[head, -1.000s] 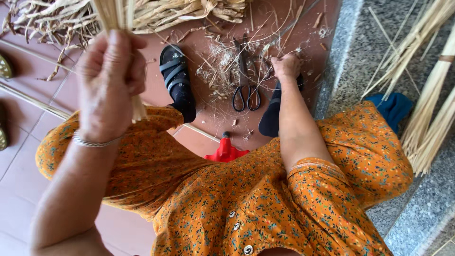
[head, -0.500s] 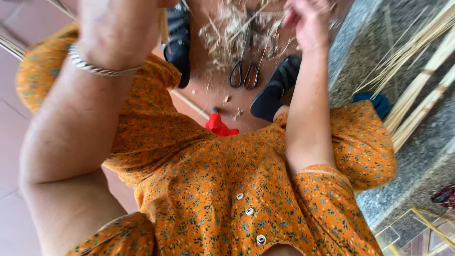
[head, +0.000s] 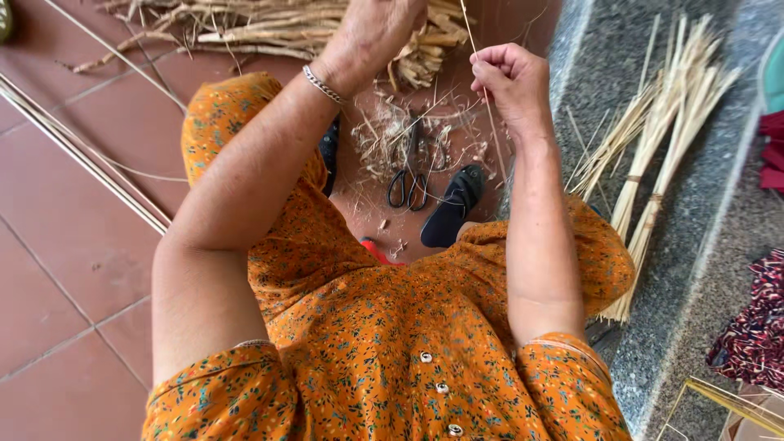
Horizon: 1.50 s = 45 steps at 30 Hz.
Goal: The person sits on the floor and gathers dried plant fibers into bundles. They align the fibers, separate them, and tie them into neat bundles using a thin strip of material. The finished bundles are placed on the floor beside the work area.
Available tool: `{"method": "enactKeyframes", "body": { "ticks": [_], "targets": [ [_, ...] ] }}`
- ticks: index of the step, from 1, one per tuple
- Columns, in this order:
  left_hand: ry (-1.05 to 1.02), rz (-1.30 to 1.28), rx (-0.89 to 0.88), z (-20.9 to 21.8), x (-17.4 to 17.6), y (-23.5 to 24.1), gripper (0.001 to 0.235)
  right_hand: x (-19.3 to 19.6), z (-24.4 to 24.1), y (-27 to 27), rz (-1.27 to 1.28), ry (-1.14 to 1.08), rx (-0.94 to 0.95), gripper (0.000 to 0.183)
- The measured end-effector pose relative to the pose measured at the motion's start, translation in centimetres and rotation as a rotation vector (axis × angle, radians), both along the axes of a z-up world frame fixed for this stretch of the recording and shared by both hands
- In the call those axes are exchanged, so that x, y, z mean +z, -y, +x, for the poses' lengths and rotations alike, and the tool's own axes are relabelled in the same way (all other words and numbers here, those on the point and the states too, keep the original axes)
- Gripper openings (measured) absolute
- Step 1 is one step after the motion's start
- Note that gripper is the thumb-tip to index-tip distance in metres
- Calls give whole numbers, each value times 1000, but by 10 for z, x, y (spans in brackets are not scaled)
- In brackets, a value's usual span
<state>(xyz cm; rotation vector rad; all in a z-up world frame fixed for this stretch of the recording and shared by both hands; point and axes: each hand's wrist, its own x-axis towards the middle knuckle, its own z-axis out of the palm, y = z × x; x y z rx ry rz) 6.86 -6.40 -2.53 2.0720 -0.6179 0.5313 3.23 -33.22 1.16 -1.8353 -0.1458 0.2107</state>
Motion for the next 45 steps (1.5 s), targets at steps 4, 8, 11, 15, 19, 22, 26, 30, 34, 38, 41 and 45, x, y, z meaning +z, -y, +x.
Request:
{"method": "enactKeyframes", "body": {
  "ticks": [4, 8, 11, 15, 19, 22, 26, 30, 34, 38, 41, 45],
  "targets": [
    [-561, -551, -224, -38, 70, 8, 46, 58, 3, -8, -97, 77, -51, 10],
    [-701, -628, -330, -58, 103, 5, 64, 96, 1, -1, -167, 223, -43, 36],
    [-714, -611, -360, -57, 104, 13, 54, 122, -4, 4, -102, 189, 79, 49],
    [-724, -510, -270, -52, 90, 26, 44, 128, -2, -8, 151, 41, 174, 51],
    [-431, -422, -159, -58, 72, 30, 33, 97, 5, -24, 365, -7, 177, 35],
    [-358, -311, -135, -52, 70, 26, 38, 72, 13, -29, 423, -27, 134, 24],
    [-829, -333, -231, -49, 85, -1, 64, 60, 24, -28, 454, 63, 51, 22],
    [-826, -470, -156, -53, 100, -44, 93, 63, 26, -12, 562, 114, -45, 24],
    [-1009, -954, -148, -44, 95, -50, 89, 67, 33, -5, 761, 105, -38, 23],
    [-858, -1198, -247, -40, 73, -36, 80, 54, 35, -35, 651, 107, -19, 23],
    [-758, -1335, -242, -39, 62, -28, 71, 49, 31, -44, 621, 135, -5, 22],
    [-566, -984, -104, -35, 74, -42, 55, 50, 31, -43, 520, 203, -70, 24]
  ]
}}
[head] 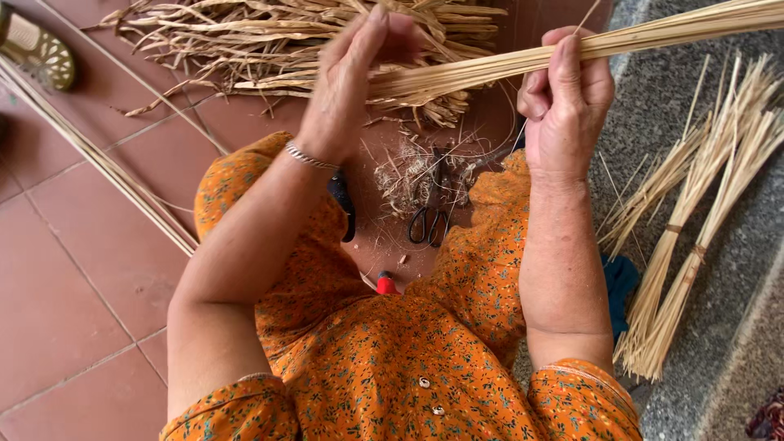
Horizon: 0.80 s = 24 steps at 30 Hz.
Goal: The person sits on the floor and gathers dried plant fibers into bundles. They align the fibers, separate them, and tie them into neat bundles using a thin strip of material. The finished bundles are placed on the floor beside the work area.
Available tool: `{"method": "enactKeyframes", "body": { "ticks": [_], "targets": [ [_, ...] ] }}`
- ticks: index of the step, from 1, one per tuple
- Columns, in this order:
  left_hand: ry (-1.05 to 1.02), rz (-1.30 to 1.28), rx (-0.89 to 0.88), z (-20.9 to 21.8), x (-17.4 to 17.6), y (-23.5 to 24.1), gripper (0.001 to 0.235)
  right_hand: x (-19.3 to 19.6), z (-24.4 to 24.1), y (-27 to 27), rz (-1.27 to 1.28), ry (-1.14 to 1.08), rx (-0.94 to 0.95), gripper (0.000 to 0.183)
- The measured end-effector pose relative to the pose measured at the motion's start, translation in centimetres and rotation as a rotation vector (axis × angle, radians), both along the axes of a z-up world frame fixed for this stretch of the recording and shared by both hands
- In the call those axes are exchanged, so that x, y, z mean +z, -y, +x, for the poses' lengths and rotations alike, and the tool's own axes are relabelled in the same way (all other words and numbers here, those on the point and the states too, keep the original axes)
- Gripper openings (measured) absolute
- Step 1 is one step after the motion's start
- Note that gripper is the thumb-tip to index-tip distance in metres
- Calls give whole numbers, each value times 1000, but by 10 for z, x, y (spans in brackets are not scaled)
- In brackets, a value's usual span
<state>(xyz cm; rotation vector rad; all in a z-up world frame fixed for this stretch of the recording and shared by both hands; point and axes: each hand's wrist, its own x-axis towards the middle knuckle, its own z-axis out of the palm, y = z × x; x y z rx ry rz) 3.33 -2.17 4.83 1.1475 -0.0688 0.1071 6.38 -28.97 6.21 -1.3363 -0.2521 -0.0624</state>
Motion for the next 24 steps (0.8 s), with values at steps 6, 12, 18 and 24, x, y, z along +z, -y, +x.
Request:
{"method": "enactKeyframes", "body": {
  "ticks": [6, 12, 18, 24],
  "targets": [
    [564, 920, 223, -4, 32, -8, 36, -5, -10, -25, -326, 33, -79, 29],
    [489, 829, -146, -15, 25, 16, 61, -10, -26, -58, -180, -40, 108, 32],
    [203, 676, -300, -13, 5, 15, 41, -8, -36, -64, -179, -74, 140, 34],
    [21, 463, -181, -11, 12, 14, 42, 6, -29, -53, -229, -73, 213, 38]
  ]
}}
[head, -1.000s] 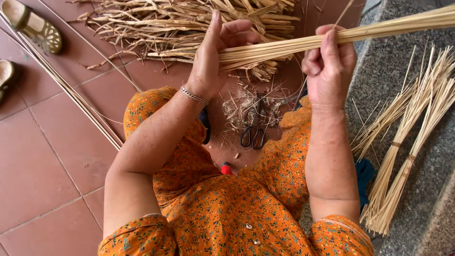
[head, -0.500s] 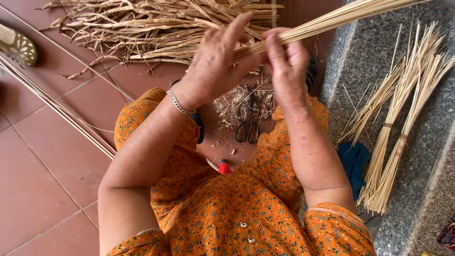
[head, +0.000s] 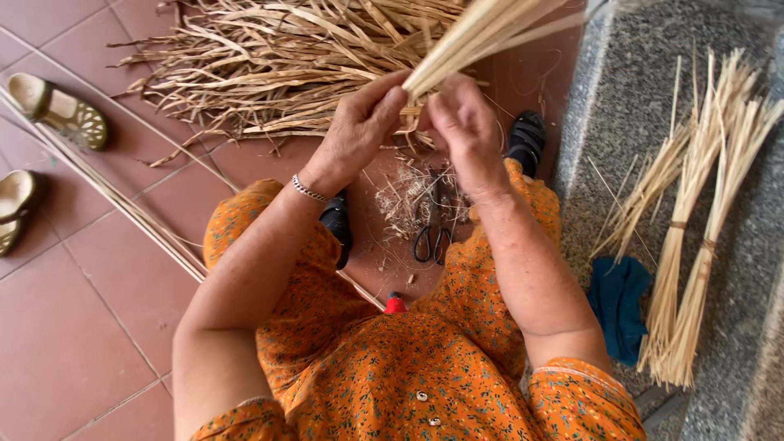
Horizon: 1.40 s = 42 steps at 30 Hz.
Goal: The person sits on the floor and gathers dried plant fibers into bundles. They align the fibers, separate them, and tie them into neat bundles using a thin strip of material. The finished bundles are placed on the floor beside the work area.
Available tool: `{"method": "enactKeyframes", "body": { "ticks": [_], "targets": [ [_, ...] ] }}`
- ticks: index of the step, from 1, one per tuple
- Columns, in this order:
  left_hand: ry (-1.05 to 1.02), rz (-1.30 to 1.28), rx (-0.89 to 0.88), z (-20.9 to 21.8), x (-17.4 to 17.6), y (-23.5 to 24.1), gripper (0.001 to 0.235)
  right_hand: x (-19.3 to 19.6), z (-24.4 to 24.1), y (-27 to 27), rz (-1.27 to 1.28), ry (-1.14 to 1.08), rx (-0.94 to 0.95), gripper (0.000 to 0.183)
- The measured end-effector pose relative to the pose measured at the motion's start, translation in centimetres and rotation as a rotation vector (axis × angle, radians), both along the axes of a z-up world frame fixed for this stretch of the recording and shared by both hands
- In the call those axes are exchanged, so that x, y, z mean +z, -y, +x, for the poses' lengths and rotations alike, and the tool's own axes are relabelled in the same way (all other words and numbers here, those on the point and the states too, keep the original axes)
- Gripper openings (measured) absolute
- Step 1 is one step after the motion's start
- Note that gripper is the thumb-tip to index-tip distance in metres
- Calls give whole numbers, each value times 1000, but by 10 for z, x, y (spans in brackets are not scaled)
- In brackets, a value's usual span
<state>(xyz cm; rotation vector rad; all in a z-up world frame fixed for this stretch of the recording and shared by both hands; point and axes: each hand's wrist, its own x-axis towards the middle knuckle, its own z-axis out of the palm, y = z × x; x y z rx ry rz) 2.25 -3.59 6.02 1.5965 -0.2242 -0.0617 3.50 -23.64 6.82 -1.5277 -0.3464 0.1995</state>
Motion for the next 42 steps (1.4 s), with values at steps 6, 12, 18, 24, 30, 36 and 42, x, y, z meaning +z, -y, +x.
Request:
{"method": "enactKeyframes", "body": {
  "ticks": [6, 12, 18, 24, 30, 36, 42],
  "targets": [
    [-151, -371, 141, 5, 13, -13, 41, -3, 9, 12, 135, -237, 29, 24],
    [-28, -194, 132, 12, 5, 4, 41, -5, 13, 15, 230, -333, 101, 18],
    [-122, -202, 4, 18, -1, 10, 45, -1, 8, 16, -98, -216, -35, 12],
    [-33, -165, -55, 27, -19, 10, 31, -5, 8, 23, -103, -161, -35, 14],
    [270, 280, 187, 34, -37, 15, 15, -5, 1, 18, -363, 584, -128, 12],
    [505, 676, 143, 28, -37, 23, 19, -7, 26, 7, -735, 1265, -324, 13],
    [717, 862, 122, 8, -37, 21, 14, -10, 38, 12, -779, 900, -113, 3]
  ]
}}
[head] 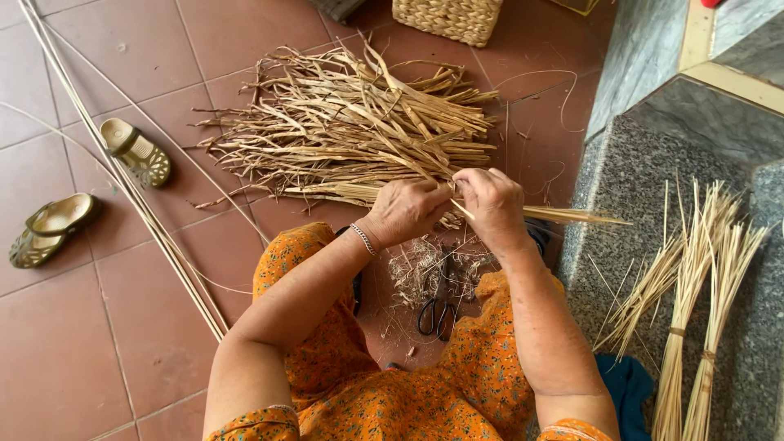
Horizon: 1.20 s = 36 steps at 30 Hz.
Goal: The person sits on the floor and gathers dried plant fibers into bundles. They align the fibers, separate them, and tie them into neat bundles using a thin strip of material. The finished bundles are placed on the floor beside the work area.
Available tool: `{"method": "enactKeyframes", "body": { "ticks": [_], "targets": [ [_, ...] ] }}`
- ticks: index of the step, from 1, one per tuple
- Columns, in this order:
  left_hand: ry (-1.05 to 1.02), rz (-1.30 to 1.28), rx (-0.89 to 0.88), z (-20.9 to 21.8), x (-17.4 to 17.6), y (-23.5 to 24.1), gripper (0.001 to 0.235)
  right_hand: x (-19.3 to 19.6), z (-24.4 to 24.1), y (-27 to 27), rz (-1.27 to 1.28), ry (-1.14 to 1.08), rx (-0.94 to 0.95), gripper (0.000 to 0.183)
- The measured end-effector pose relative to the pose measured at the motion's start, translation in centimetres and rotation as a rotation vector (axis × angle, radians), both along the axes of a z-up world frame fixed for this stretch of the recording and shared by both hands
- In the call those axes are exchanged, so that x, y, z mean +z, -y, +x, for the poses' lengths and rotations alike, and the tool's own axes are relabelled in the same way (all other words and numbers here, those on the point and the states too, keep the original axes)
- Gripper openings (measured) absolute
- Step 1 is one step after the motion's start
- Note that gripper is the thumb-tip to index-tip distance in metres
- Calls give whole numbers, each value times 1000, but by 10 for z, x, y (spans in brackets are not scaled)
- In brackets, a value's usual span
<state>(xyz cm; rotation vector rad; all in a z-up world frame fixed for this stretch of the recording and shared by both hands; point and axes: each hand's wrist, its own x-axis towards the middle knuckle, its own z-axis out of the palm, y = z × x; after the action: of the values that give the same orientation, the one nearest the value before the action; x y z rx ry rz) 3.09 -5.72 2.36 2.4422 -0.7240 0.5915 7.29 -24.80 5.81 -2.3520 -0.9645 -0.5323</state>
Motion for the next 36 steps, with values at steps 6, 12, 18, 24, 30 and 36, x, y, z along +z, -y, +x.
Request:
{"method": "enactKeyframes", "body": {
  "ticks": [6, 12, 18, 24, 30, 36],
  "targets": [
    [184, 334, -17, -7, -19, 6, 10, 7, 7, 10, -88, -579, -21, 8],
    [306, 322, -103, -22, -30, 11, 20, 16, 11, 21, -207, -865, 32, 13],
    [170, 241, -18, -16, -21, 20, 16, 29, 0, 11, -219, -172, -33, 21],
    [-276, -374, 224, 12, -11, 8, 21, 18, -14, 0, 206, 439, -168, 15],
    [-632, -1033, 50, 15, -10, 0, 26, -13, -26, -4, 327, -432, 2, 24],
    [-464, -777, 165, 15, 0, -5, 22, -17, -27, -1, 403, -514, 91, 16]
  ]
}}
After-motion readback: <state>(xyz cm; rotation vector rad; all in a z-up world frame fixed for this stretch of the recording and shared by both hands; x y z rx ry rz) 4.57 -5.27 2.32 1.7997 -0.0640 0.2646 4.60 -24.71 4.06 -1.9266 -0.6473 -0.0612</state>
